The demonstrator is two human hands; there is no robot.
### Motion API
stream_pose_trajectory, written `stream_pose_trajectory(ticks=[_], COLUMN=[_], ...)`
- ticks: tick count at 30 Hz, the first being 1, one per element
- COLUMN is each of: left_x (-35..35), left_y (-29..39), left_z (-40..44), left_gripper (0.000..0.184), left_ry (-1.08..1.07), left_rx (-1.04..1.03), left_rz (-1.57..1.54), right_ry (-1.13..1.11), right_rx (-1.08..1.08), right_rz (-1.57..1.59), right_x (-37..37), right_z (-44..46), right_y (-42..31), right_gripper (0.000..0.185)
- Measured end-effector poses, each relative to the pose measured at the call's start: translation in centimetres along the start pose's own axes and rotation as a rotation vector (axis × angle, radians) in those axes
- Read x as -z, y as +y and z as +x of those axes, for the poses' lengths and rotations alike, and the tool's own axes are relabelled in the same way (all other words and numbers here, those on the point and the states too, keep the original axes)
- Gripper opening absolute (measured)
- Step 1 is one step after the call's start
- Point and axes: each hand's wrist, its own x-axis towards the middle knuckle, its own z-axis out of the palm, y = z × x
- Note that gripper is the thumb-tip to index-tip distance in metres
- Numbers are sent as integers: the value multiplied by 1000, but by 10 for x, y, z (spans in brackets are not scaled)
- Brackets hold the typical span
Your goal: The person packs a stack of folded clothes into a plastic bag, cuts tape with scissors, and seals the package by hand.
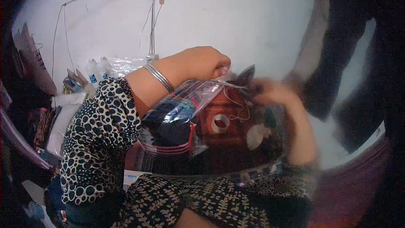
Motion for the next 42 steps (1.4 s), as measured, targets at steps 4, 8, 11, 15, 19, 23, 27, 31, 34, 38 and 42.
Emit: stream_pose_trajectory(ticks=[4, 8, 11, 15, 19, 23, 27, 31, 34, 38, 42], left_x=[-3, -4, -5, -6, -6, -9, -9, -6, -11, -12, -8], left_y=[2, 0, 2, 1, 6, 3, 6, 6, 3, 3, 4], left_z=[-2, 0, -1, 2, 2, 2, -1, 0, 0, -2, -2], left_gripper=[15, 15, 14, 13, 14, 14, 14, 12, 11, 12, 13], left_ry=[16, 40, 52, 58, 43, 62, 115, 70, 79, 124, 108], left_rx=[-2, -26, -52, -75, -11, -75, -105, -92, -105, -129, -139], left_rz=[-31, -23, -58, -59, -29, -93, -63, -27, -20, -3, -28], right_ry=[-16, -18, -102, -64, -109, -95, -101, -107, -124, -154, -96], right_rx=[-45, 89, 68, 114, 120, 165, 103, 146, 34, 5, 234], right_rz=[-123, -2, -26, -217, -107, -164, -252, -255, -196, -213, -200], right_x=[2, -2, -3, -7, -3, -2, -1, -6, -7, -3, -10], right_z=[4, 4, 1, 15, 13, 18, 22, 30, 29, 35, 42], right_y=[-2, 2, -20, -11, -19, -13, -16, -17, -23, -18, -18], right_gripper=[32, 36, 42, 51, 50, 49, 50, 48, 45, 47, 50])
